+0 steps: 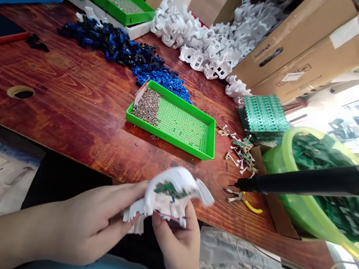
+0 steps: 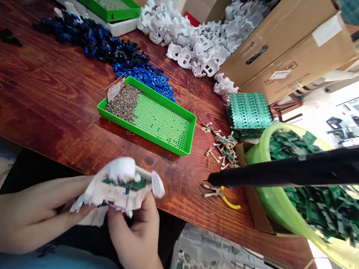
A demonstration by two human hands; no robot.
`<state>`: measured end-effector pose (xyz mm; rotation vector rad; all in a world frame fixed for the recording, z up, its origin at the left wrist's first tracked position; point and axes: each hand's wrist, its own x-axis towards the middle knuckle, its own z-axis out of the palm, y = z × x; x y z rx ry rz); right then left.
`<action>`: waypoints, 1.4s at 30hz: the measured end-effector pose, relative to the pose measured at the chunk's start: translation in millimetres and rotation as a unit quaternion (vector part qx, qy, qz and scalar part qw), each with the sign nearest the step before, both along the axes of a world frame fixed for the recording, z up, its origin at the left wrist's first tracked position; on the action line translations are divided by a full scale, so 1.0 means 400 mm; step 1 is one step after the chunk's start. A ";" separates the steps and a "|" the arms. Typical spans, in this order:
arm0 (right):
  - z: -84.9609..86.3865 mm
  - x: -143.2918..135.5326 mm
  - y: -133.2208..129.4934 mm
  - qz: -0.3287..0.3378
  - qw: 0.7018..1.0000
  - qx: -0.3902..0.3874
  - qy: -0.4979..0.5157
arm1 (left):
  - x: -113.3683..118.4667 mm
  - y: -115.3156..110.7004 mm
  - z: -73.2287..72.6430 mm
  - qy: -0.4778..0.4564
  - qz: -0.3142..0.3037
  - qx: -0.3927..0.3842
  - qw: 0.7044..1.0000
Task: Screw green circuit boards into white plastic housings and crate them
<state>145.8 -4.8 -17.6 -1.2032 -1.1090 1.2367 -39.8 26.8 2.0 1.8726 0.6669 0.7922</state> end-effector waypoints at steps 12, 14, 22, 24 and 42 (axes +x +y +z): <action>0.144 0.107 0.051 -0.175 0.955 0.144 -0.190 | 0.066 0.050 0.022 -0.191 0.110 -0.504 0.835; 0.169 0.161 0.083 -0.385 0.855 0.287 -0.197 | 0.070 0.061 0.027 -0.204 0.116 -0.520 0.821; 0.206 0.300 0.244 -0.337 0.857 0.334 -0.200 | 0.114 0.078 0.012 -0.199 0.122 -0.569 0.789; 0.201 0.284 0.255 -0.352 0.851 0.354 -0.163 | 0.124 0.080 0.009 -0.201 0.135 -0.569 0.786; 0.195 0.152 0.496 -0.144 0.912 0.385 0.010 | 0.153 0.073 0.004 -0.188 0.183 -0.613 0.746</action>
